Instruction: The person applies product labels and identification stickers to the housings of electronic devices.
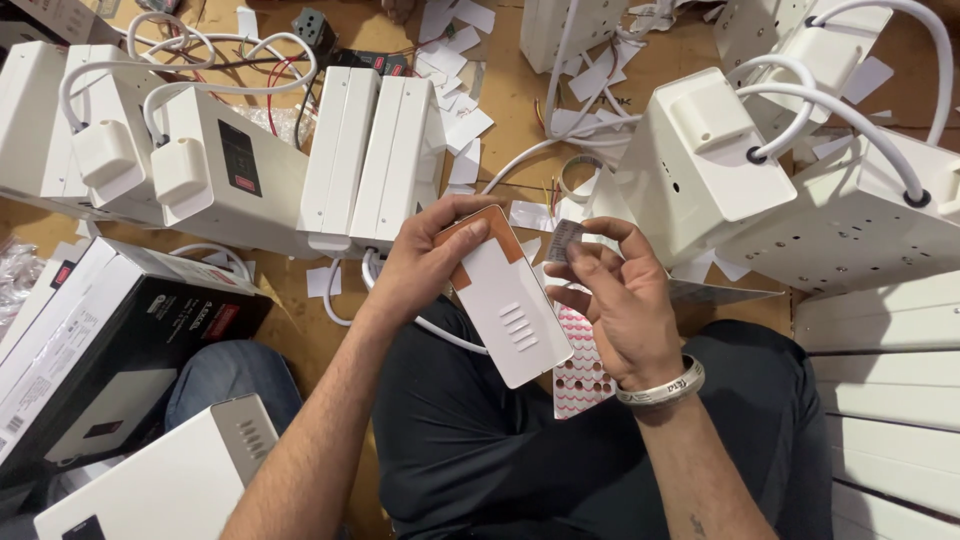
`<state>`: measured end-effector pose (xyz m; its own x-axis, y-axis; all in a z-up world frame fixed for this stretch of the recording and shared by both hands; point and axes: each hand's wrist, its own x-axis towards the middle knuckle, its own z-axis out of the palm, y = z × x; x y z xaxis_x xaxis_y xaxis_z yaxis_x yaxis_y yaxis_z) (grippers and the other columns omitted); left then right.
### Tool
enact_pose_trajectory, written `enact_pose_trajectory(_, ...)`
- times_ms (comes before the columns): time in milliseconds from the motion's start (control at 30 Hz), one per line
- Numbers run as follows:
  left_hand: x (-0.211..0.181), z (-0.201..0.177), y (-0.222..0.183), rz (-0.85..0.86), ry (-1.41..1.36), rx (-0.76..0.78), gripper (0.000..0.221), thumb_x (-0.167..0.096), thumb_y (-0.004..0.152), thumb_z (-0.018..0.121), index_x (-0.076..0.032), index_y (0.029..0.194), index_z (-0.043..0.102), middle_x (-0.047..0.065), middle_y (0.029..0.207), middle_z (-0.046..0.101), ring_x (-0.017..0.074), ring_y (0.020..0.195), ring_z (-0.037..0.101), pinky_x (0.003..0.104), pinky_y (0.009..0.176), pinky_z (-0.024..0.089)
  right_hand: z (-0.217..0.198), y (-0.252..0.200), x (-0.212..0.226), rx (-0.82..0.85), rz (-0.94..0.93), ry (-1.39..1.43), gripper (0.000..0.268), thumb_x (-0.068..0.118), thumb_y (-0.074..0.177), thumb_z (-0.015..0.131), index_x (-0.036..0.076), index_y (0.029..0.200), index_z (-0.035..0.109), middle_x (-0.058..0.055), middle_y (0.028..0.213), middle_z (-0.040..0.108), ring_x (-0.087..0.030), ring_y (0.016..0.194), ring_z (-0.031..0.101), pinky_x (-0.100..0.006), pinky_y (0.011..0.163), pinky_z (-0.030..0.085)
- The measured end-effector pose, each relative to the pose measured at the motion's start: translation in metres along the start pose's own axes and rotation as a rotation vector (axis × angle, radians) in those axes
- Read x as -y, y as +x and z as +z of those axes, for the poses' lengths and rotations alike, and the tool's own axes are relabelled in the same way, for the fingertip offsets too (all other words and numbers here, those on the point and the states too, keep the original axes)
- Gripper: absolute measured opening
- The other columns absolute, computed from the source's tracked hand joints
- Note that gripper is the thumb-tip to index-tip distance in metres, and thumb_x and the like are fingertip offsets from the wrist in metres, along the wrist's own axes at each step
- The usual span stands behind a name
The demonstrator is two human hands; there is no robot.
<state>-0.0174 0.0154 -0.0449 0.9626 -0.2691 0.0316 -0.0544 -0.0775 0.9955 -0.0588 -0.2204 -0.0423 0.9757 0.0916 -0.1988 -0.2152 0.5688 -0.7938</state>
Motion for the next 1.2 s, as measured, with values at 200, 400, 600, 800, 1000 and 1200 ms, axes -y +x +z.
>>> enact_pose_trajectory(200,-0.009,0.017,-0.013,-0.045,0.004,-0.071,0.033,-0.021,0.104,0.061,-0.006,0.133,0.065,0.003,0.112,0.073,0.0071,0.102,0.066,0.026,0.088,0.057,0.006,-0.016,0.009,0.016,-0.099,-0.288,0.028,0.006,0.101,0.065,0.004,0.128,0.059,-0.009,0.098,0.072,-0.013,0.084,0.071,-0.024,0.07,0.061)
enact_pose_trajectory(400,-0.024,0.03,-0.025,-0.034,0.068,-0.113,0.033,-0.021,0.103,0.061,-0.007,0.132,0.065,0.006,0.121,0.071,0.0102,0.108,0.066,0.028,0.092,0.057,0.011,-0.028,0.017,0.062,-0.043,-0.506,0.06,0.006,0.093,0.068,0.004,0.146,0.038,-0.01,0.09,0.071,-0.01,0.07,0.069,-0.023,0.06,0.058)
enact_pose_trajectory(600,-0.024,0.034,-0.026,-0.072,0.038,-0.09,0.033,-0.022,0.103,0.061,-0.008,0.132,0.064,0.006,0.123,0.071,0.0115,0.112,0.067,0.03,0.095,0.058,0.017,-0.025,0.022,0.127,0.072,-0.606,0.069,0.005,0.092,0.067,0.005,0.15,0.03,-0.011,0.089,0.071,-0.008,0.062,0.065,-0.022,0.054,0.054)
enact_pose_trajectory(800,-0.031,0.039,-0.025,-0.076,0.03,-0.061,0.033,-0.022,0.103,0.06,-0.008,0.132,0.063,0.006,0.122,0.069,0.0116,0.11,0.067,0.03,0.095,0.059,0.032,-0.021,0.033,0.129,0.057,-0.722,0.069,0.006,0.09,0.07,0.003,0.148,0.031,-0.01,0.089,0.074,-0.006,0.06,0.062,-0.021,0.053,0.052)
enact_pose_trajectory(1000,-0.03,0.041,-0.025,-0.086,0.05,-0.072,0.032,-0.023,0.103,0.059,-0.008,0.132,0.063,0.006,0.121,0.068,0.013,0.108,0.068,0.031,0.093,0.059,0.039,-0.018,0.036,0.091,0.08,-0.858,0.072,0.008,0.088,0.072,0.004,0.147,0.032,-0.009,0.086,0.075,-0.007,0.059,0.064,-0.022,0.051,0.051)
enact_pose_trajectory(1200,-0.025,0.043,-0.025,-0.079,0.05,-0.08,0.033,-0.023,0.103,0.06,-0.008,0.132,0.062,0.008,0.123,0.065,0.014,0.11,0.069,0.032,0.093,0.06,0.039,-0.017,0.036,0.072,0.077,-0.892,0.073,0.009,0.087,0.073,0.003,0.147,0.032,-0.009,0.086,0.075,-0.007,0.062,0.065,-0.023,0.051,0.051)
